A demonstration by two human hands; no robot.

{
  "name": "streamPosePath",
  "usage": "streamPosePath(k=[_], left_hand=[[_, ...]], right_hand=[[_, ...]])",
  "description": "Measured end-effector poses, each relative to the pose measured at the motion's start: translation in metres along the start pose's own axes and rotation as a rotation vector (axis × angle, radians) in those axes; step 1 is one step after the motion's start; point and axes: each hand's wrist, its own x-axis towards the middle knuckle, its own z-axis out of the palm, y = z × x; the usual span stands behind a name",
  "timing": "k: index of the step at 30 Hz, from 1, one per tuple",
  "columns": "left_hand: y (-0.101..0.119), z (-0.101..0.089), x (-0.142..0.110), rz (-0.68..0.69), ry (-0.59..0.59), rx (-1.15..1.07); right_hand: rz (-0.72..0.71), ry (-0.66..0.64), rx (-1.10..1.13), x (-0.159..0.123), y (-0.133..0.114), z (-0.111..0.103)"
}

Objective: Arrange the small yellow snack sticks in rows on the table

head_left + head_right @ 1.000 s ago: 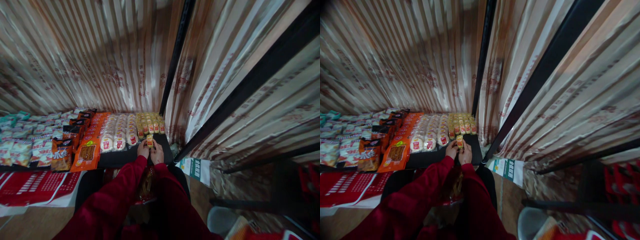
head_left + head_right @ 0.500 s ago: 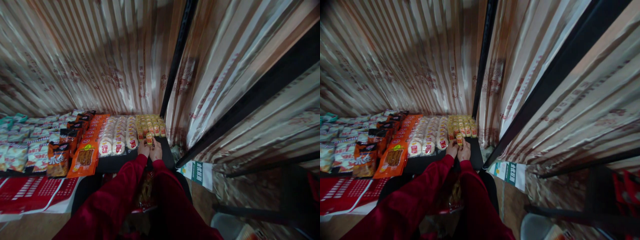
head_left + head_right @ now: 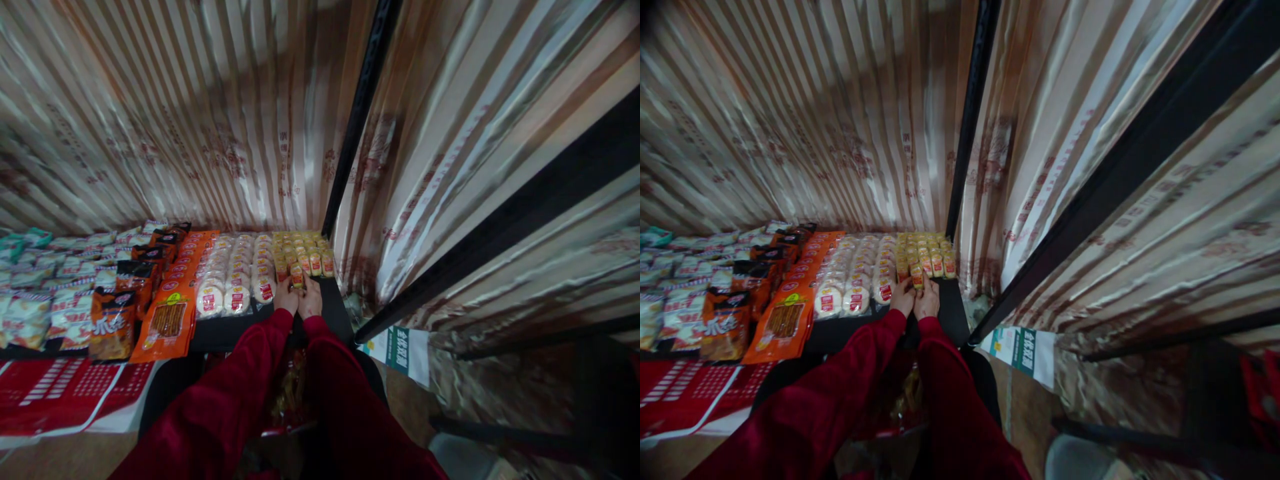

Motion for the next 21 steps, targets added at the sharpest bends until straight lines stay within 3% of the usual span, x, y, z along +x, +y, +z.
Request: streamPosePath(k=[5, 13, 21], left_hand=[[-0.0017, -0.0010, 0.0035, -0.006, -0.013, 0.037], [-0.0084, -0.0001, 0.0045, 0.040, -0.013, 0.035], [-0.0034, -0.0028, -0.0005, 0.029, -0.016, 0.100]], right_hand=[[-0.006, -0.030, 0.022, 0.0030, 0.0031, 0.0030], [-0.047, 0.029, 0.190, -0.0047, -0.0057, 0.0016], [-0.079, 0.049, 0.132, -0.0068, -0.0003, 0.0057]])
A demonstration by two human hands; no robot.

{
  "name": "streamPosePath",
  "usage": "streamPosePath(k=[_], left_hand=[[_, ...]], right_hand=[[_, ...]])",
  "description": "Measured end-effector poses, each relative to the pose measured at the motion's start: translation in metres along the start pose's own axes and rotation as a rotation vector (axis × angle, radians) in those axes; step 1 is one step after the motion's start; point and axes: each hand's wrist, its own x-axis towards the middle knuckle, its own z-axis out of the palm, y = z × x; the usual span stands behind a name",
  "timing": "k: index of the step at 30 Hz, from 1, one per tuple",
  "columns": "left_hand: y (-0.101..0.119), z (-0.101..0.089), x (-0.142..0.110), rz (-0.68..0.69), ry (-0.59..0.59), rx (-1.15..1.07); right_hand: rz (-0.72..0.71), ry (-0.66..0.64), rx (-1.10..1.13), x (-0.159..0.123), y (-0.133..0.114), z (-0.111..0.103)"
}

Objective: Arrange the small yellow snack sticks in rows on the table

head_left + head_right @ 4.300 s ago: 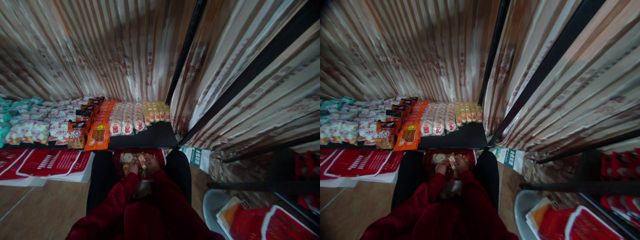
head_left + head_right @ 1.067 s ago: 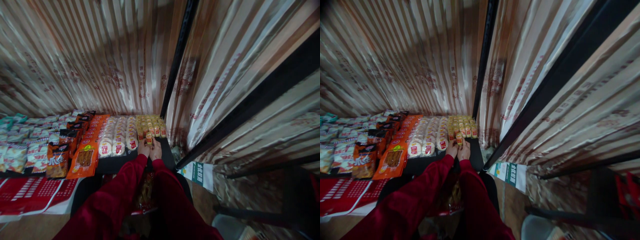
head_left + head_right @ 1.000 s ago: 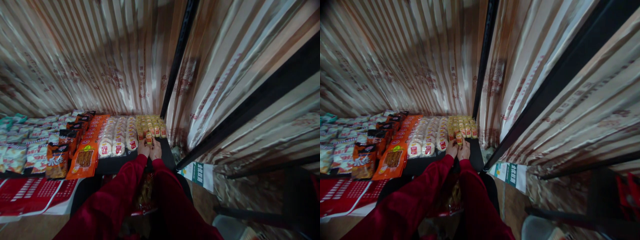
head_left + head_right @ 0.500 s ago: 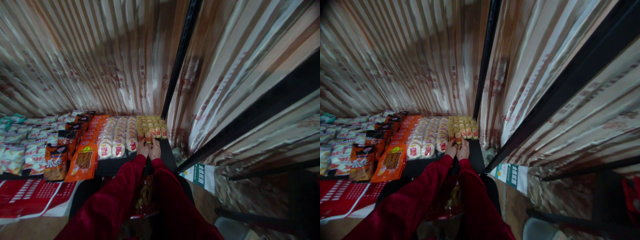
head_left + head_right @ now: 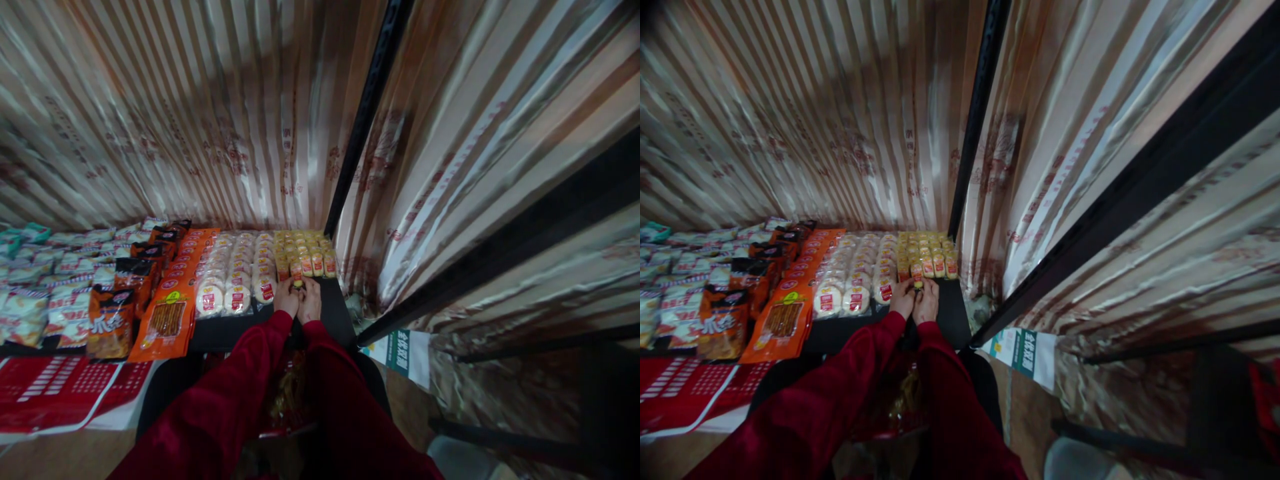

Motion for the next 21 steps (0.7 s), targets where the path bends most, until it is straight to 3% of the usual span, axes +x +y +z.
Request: streamPosePath(k=[21], left_hand=[[0.000, 0.000, -0.003, -0.002, -0.038, 0.116]], right_hand=[[-0.042, 0.000, -0.076, -0.003, 0.013, 0.005]])
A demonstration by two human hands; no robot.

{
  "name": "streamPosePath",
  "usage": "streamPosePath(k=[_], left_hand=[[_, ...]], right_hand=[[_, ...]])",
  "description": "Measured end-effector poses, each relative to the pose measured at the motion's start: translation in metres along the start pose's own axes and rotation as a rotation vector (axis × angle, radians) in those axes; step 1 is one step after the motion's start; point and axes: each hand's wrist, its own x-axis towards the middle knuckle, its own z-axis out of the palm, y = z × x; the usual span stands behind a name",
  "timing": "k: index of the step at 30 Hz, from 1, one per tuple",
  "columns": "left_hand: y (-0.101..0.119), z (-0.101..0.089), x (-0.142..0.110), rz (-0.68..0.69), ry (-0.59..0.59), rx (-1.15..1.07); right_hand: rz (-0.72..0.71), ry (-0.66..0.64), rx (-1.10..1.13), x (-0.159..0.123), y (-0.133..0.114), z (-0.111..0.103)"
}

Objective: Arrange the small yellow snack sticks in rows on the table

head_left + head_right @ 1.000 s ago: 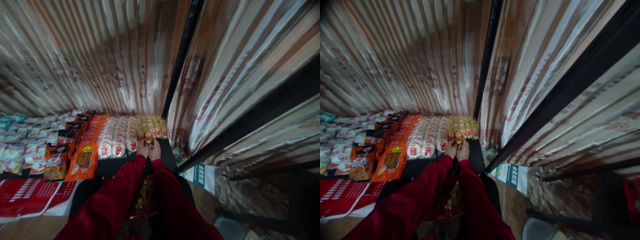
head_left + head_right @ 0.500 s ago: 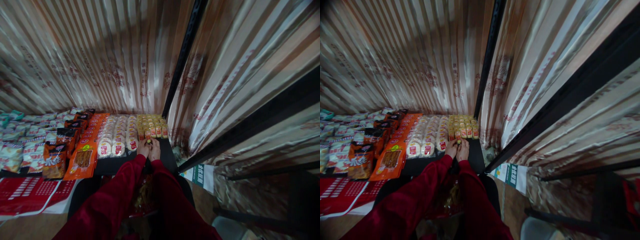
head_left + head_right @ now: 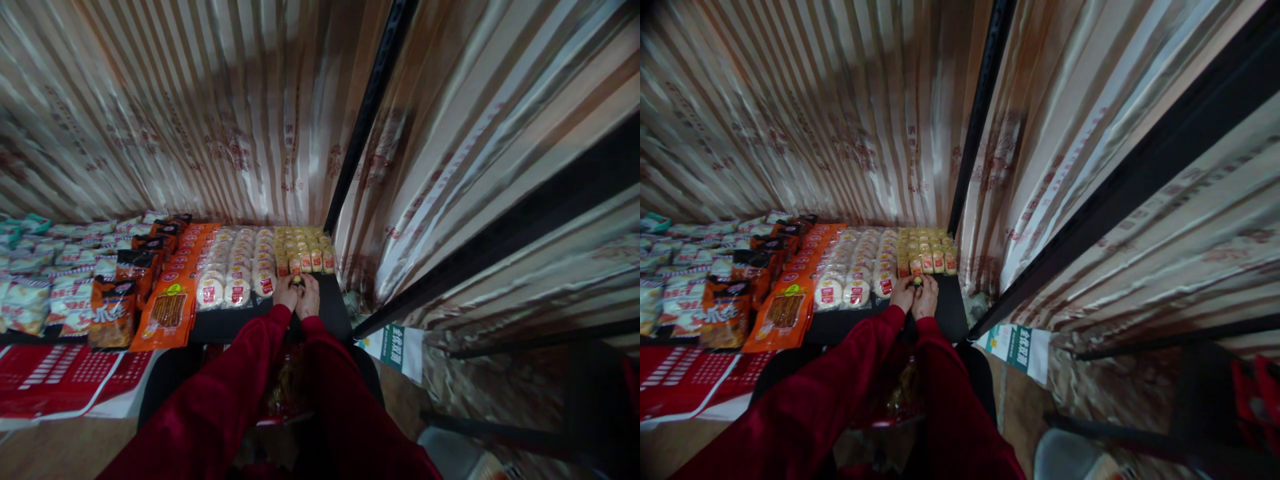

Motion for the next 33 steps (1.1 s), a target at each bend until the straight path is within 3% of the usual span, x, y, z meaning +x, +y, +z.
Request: streamPosePath(k=[8, 19, 26, 33], left_hand=[[-0.005, 0.004, -0.008, -0.045, -0.023, 0.021], [-0.013, -0.004, -0.043, -0.067, -0.090, -0.011], [-0.028, -0.013, -0.077, 0.050, -0.056, 0.028], [-0.050, -0.028, -0.125, 0.174, -0.050, 0.087]], right_hand=[[0.053, -0.021, -0.004, -0.008, 0.003, -0.001], [0.081, -0.023, -0.007, -0.043, -0.018, -0.019], [0.036, -0.102, -0.013, -0.073, -0.034, -0.034], [-0.079, -0.079, 0.049, -0.123, -0.037, -0.038]])
